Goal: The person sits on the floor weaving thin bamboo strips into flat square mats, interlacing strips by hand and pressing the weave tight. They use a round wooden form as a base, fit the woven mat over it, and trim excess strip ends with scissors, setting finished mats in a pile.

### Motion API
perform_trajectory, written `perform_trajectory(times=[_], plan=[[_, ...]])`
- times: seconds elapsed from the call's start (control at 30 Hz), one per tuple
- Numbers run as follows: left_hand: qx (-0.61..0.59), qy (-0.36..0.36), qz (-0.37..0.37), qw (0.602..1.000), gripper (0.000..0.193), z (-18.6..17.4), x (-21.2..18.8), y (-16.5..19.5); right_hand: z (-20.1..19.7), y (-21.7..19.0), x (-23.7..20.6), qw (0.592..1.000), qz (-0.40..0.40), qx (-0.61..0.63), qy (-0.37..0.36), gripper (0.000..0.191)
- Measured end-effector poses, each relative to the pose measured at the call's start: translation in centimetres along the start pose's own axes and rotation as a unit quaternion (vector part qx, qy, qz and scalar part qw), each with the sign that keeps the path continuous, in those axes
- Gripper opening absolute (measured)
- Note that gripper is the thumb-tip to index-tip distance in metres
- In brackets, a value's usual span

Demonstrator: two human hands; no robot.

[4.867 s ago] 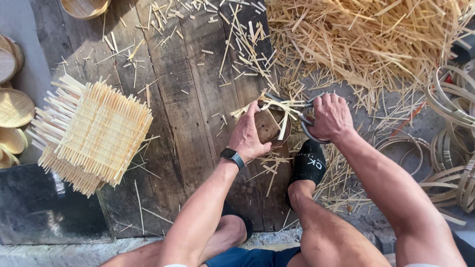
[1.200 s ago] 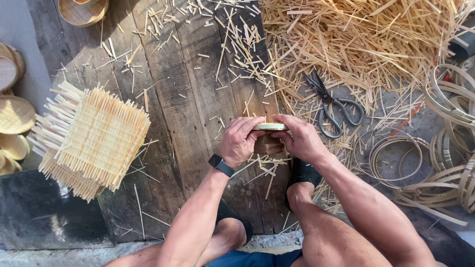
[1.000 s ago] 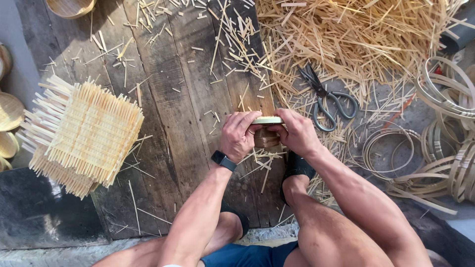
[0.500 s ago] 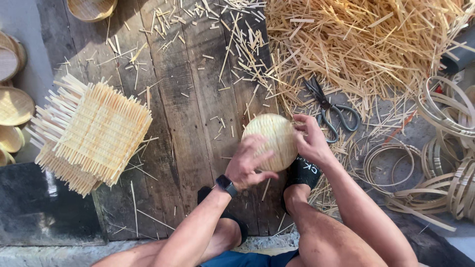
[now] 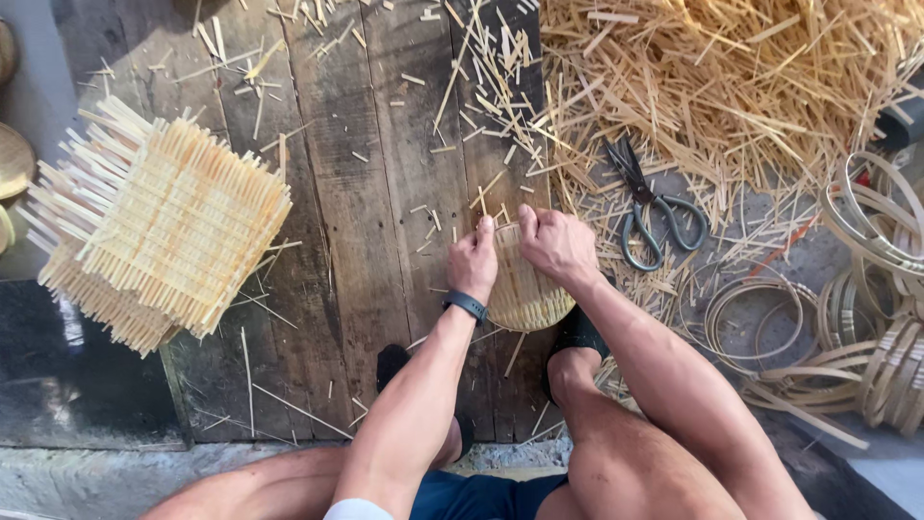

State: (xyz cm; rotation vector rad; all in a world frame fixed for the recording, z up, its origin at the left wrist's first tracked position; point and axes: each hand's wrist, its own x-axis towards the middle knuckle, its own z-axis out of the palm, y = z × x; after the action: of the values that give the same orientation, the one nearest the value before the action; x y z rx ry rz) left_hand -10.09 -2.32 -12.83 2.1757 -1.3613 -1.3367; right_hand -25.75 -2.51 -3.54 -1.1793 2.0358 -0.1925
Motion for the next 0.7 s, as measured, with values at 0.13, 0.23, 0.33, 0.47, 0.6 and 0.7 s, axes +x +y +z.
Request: perform_trajectory(times=[0.13,0.23,0.33,0.47,0.6,0.7], plan=[[0.016,-0.007,0.027,0.999,0.075,0.3,0.4,0.2,0.4,-0.2,0.2,0.999,0.041,-0.004,-0.003,0.056],[-0.063,-0.029,0.037,0.997,0.072,-0.3,0.7,0.1,1.5,0.8,0.7,0.998,0.059,0.02,0.017,0.055],[-0.181,-0.046,0.062,0.98,0.071,-1.7,0.8,-0.7,2.7,3.7,0.8,0.984,0.094,0.143,0.05,0.058],[-0.174,-0.079,-0.015,0.981,0.071,-2.9,0.6,-1.0,2.9,8.1,-1.2,0.927,0.154,0.343,0.013,0.049],[-0.01,-0.035,0.061,0.997,0.074,-1.4,0.9,1.4,1.3,6.5,0.6,0.979,-0.046,0.181,0.086,0.047],[0.073,-0.03,0.013,0.997,0.072,-0.3,1.1,2.9,0.8,2.4,2.5,0.999,0.026,0.036,-0.016,0.063]])
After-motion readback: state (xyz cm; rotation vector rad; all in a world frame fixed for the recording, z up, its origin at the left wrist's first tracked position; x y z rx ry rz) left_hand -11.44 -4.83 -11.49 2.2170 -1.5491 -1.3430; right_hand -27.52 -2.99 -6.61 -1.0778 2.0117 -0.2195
